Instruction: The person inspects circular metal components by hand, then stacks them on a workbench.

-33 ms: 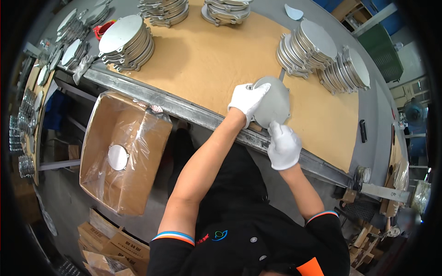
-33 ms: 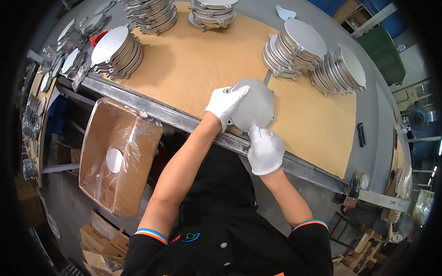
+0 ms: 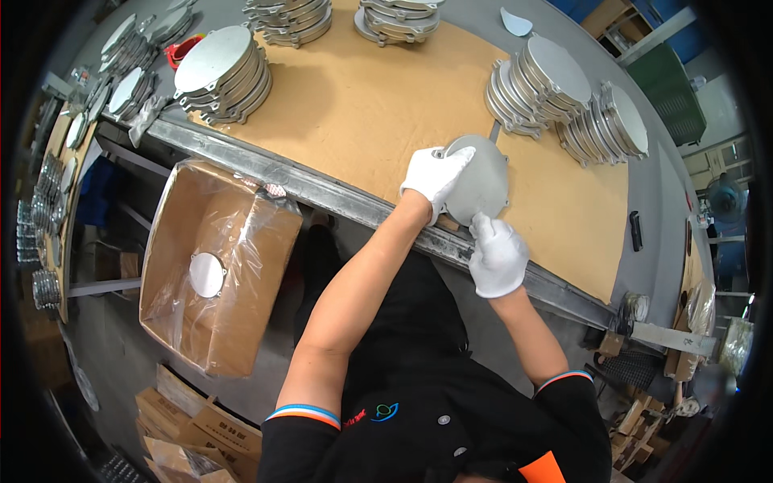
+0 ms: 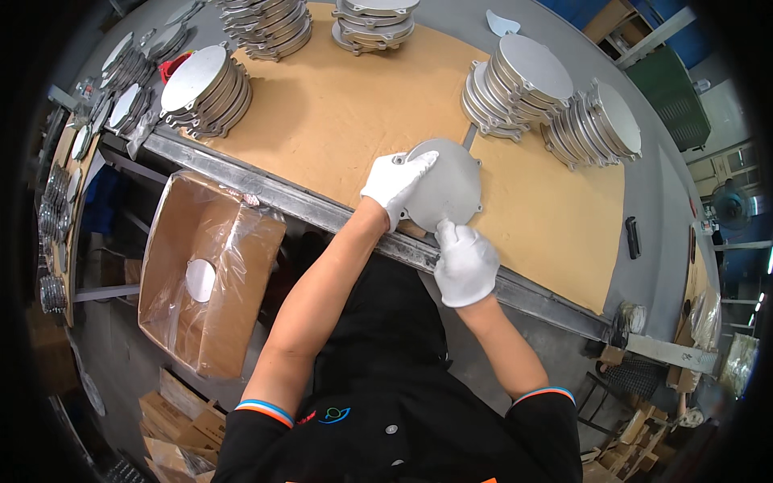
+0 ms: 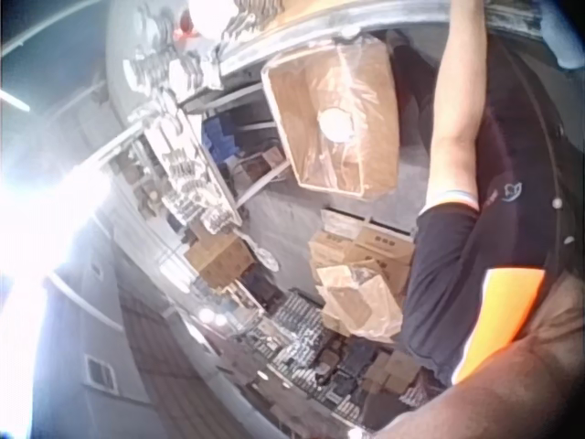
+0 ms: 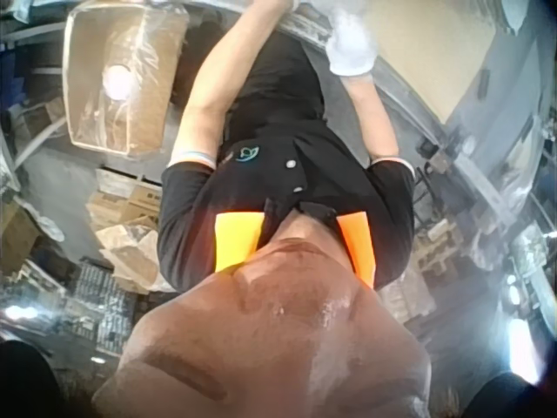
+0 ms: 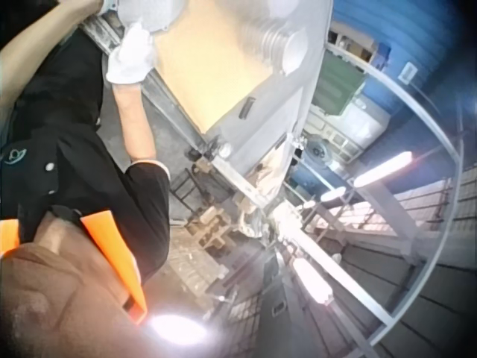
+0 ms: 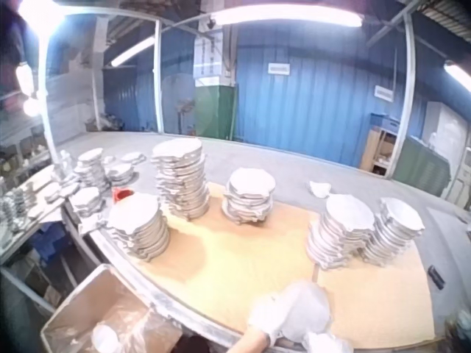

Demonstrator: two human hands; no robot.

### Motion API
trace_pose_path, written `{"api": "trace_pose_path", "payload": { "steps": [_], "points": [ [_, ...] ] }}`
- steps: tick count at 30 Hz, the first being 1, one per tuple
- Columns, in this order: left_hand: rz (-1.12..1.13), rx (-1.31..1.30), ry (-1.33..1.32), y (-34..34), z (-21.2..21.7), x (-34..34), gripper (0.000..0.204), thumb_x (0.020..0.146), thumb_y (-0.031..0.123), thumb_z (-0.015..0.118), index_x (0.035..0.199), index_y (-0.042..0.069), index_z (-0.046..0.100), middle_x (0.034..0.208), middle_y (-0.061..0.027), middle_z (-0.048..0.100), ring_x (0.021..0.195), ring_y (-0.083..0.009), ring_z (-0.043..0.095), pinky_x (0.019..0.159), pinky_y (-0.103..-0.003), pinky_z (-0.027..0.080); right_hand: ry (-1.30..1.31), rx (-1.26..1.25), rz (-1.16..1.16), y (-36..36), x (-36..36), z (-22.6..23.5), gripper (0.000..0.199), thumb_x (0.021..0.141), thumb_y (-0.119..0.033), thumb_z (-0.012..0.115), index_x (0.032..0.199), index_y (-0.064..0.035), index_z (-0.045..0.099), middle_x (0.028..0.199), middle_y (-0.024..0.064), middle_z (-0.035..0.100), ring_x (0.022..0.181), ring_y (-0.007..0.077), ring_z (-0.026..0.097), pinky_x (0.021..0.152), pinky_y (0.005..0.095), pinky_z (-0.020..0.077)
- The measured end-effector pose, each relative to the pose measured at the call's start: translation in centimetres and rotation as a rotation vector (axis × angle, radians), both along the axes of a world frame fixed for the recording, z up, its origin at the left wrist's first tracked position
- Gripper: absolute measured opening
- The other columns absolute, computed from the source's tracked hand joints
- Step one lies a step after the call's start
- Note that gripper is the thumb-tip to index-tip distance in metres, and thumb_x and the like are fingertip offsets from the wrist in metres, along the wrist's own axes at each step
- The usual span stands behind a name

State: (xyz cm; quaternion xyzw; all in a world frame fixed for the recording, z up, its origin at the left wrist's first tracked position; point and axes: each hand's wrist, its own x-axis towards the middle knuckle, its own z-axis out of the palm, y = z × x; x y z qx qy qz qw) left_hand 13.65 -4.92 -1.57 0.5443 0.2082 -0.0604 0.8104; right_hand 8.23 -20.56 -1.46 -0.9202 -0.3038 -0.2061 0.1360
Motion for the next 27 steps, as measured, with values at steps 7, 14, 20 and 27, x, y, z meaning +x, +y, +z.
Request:
{"api": "trace_pose_path", "payload": {
  "steps": [7,14,20,27],
  "points": [
    [-0.006,-0.047,0.042,0.0,0.5,-0.3,0.036,0.083,0.025,0.066,0.104,-0.003,0.060,0.092,-0.0111,0.064,0.077,-0.0181,0.061,0.064,-0.031,0.051,-0.007,0.026,0.026,0.2,0.4,0.3,0.020,0.067,0.000,0.057,0.085,-0.0085,0.058,0.068,0.0084,0.053,0.061,0.0292,0.054,0.054,0.0407,0.0440],
    [-0.016,-0.092,0.030,-0.1,1.2,-0.2,0.036,0.083,0.026,0.065,0.104,-0.003,0.060,0.093,-0.0125,0.064,0.076,-0.0191,0.062,0.062,-0.032,0.052,-0.014,0.086,0.078,0.3,2.2,0.5,0.015,0.070,-0.001,0.058,0.083,-0.0093,0.057,0.066,0.0078,0.052,0.062,0.0283,0.055,0.054,0.0402,0.0439],
    [0.017,-0.005,0.002,-0.1,0.7,-0.5,0.035,0.083,0.026,0.065,0.103,-0.003,0.061,0.091,-0.0122,0.064,0.074,-0.0187,0.062,0.061,-0.032,0.052,0.003,0.074,0.101,0.0,1.2,0.7,0.015,0.071,0.000,0.057,0.082,-0.0105,0.056,0.067,0.0068,0.054,0.062,0.0268,0.056,0.054,0.0382,0.0451],
    [0.003,-0.024,0.023,0.2,0.3,-0.3,0.035,0.083,0.025,0.065,0.103,-0.003,0.061,0.090,-0.0122,0.064,0.076,-0.0182,0.061,0.063,-0.032,0.051,0.026,0.078,0.066,-0.4,1.4,0.3,0.020,0.069,0.001,0.059,0.085,-0.0107,0.060,0.068,0.0059,0.057,0.064,0.0256,0.059,0.055,0.0364,0.0467]
  ]
}}
